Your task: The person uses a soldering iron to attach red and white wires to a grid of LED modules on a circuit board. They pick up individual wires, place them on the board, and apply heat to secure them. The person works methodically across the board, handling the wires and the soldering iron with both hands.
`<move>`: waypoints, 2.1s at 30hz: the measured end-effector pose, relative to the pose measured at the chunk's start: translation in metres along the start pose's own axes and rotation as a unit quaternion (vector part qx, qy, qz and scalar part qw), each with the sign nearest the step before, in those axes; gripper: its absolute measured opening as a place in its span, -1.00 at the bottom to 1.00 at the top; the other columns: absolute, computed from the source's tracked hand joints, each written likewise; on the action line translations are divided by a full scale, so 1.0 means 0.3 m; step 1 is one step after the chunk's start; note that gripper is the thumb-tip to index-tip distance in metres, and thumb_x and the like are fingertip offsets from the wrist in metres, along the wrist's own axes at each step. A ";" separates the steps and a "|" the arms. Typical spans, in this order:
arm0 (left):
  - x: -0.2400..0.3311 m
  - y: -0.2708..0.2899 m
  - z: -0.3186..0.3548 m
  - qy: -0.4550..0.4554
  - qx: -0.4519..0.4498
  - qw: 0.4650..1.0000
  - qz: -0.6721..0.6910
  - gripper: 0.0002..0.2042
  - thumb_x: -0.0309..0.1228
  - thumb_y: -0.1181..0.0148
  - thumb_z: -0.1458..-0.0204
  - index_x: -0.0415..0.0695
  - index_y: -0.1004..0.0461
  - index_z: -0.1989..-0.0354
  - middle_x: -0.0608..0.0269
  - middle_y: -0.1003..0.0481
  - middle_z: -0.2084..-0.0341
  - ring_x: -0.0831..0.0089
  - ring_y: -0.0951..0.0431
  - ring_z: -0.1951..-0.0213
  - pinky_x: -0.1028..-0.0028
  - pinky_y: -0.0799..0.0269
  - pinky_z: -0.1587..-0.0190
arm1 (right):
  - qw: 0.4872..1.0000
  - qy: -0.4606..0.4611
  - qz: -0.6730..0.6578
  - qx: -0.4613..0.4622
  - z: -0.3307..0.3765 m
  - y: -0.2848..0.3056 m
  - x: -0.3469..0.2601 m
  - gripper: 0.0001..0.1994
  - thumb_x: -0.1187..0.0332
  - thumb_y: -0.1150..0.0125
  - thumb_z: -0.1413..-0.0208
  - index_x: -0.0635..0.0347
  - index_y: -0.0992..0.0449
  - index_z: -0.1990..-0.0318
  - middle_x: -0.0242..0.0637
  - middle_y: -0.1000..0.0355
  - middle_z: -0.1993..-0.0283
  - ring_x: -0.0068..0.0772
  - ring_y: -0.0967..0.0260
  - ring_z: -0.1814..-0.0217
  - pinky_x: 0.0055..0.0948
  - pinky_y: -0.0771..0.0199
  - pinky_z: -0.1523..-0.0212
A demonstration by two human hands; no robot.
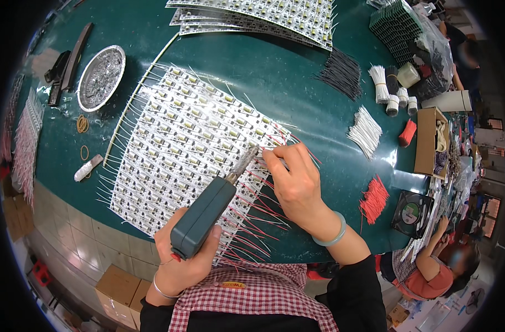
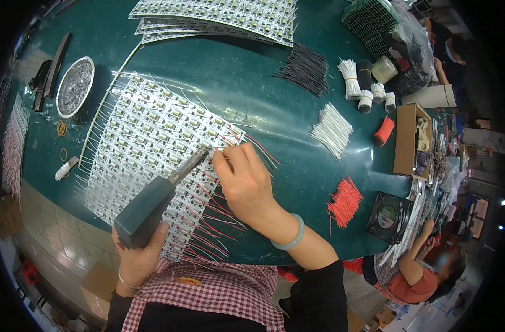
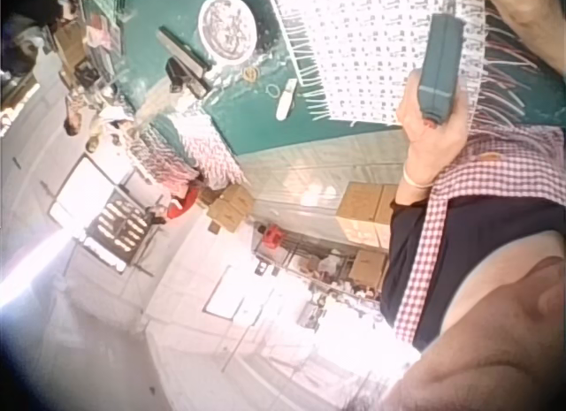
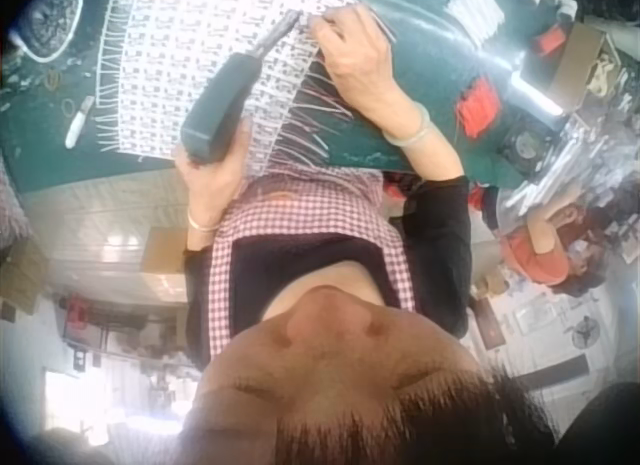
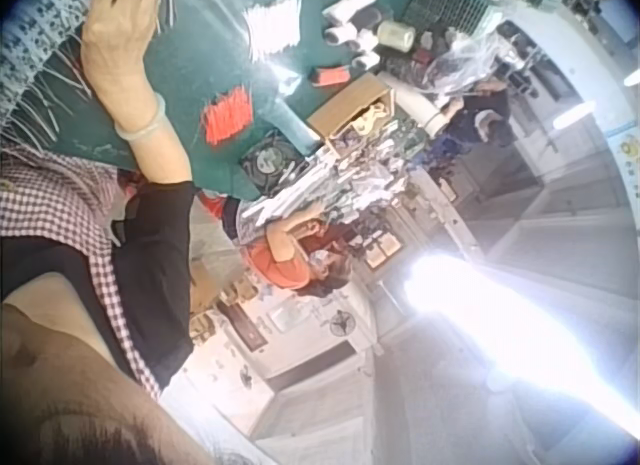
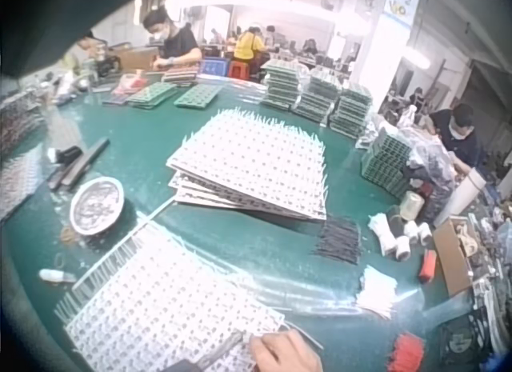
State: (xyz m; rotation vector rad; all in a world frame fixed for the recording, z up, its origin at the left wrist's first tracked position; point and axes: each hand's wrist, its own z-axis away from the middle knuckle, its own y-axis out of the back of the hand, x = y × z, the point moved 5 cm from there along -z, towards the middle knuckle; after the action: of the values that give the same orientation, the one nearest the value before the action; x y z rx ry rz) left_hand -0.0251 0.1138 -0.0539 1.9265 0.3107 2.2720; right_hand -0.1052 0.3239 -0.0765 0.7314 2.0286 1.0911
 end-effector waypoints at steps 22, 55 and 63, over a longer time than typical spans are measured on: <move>-0.038 0.057 0.068 -0.026 0.045 0.999 -0.011 -0.75 -0.55 -0.43 -0.02 -0.36 -0.64 0.12 0.12 -0.62 0.35 0.42 -0.60 0.43 0.48 -0.51 0.34 | 0.998 0.021 -0.046 0.031 0.024 0.016 -0.044 -0.67 0.58 -0.30 0.10 0.38 -0.57 0.09 -0.21 -0.45 0.21 -0.19 -0.42 0.22 -0.32 -0.49 0.28; -0.037 0.048 0.079 -0.007 0.002 1.000 -0.015 -0.80 -0.59 -0.40 -0.02 -0.35 -0.63 0.17 0.17 -0.58 0.37 0.49 -0.56 0.44 0.50 -0.43 0.39 | 1.000 0.018 -0.025 0.005 0.029 -0.009 -0.054 -0.68 0.60 -0.27 0.10 0.43 -0.59 0.11 -0.18 -0.42 0.23 -0.20 -0.40 0.23 -0.34 -0.47 0.30; -0.038 0.063 0.097 0.004 0.009 1.000 -0.004 -0.77 -0.60 -0.39 -0.02 -0.37 -0.63 0.13 0.11 -0.60 0.33 0.43 -0.58 0.40 0.47 -0.48 0.33 | 1.000 0.012 -0.020 0.004 0.033 -0.011 -0.056 -0.68 0.59 -0.27 0.11 0.42 -0.58 0.12 -0.18 -0.42 0.22 -0.19 -0.40 0.22 -0.33 -0.48 0.29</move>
State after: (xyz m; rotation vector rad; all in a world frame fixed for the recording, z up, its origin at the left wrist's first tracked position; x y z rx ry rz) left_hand 0.0059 0.0946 -0.0556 1.9204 0.3401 2.2805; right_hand -0.0879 0.3146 -0.0779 0.6825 2.0600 1.0743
